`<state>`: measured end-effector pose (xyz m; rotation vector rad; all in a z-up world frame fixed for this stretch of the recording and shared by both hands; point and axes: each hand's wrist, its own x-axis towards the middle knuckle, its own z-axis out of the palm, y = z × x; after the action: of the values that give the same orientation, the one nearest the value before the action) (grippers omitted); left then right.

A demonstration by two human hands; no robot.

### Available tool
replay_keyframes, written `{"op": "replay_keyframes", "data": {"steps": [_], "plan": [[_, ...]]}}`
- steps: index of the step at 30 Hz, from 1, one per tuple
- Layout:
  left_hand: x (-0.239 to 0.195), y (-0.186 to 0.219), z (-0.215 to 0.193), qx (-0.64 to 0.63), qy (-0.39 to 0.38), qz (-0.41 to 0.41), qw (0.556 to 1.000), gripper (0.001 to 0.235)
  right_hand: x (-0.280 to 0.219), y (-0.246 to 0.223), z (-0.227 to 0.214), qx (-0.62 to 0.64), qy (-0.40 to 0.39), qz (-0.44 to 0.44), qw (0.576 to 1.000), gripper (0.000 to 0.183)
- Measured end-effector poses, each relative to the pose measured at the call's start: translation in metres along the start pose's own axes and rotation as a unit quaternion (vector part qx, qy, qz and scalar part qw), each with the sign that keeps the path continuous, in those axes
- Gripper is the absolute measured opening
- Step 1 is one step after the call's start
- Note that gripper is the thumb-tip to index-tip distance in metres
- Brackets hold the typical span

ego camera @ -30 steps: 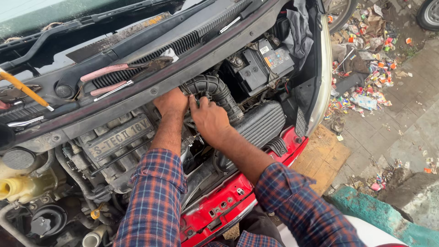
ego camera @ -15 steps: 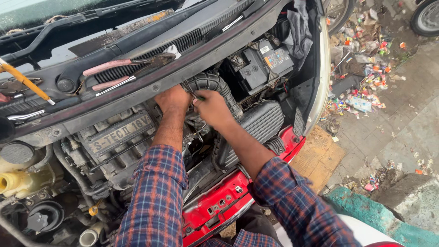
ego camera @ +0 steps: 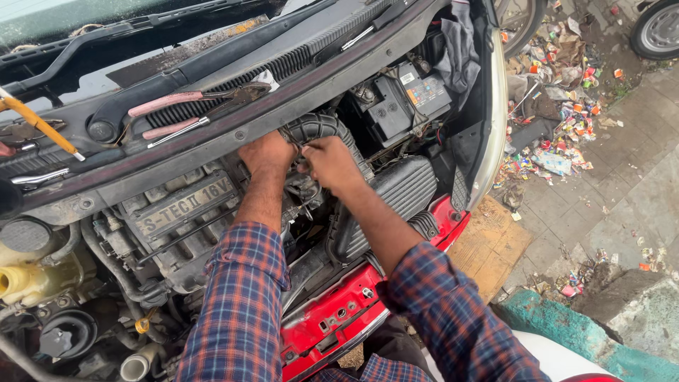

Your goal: The person works under the hood of a red car, using a screwdriver to loosen a hose clamp and then repositioning the air filter box. The person also handles a rubber hose and secures the air filter box with clips.

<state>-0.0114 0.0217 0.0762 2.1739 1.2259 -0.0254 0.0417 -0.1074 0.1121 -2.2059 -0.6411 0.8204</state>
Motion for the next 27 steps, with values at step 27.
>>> {"op": "replay_keyframes", "data": {"steps": [27], "plan": [[-0.006, 0.002, -0.008, 0.018, 0.08, 0.047, 0.996, 0.079, -0.033, 0.006, 0.012, -0.386, 0.121, -0.276, 0.872, 0.047]]}}
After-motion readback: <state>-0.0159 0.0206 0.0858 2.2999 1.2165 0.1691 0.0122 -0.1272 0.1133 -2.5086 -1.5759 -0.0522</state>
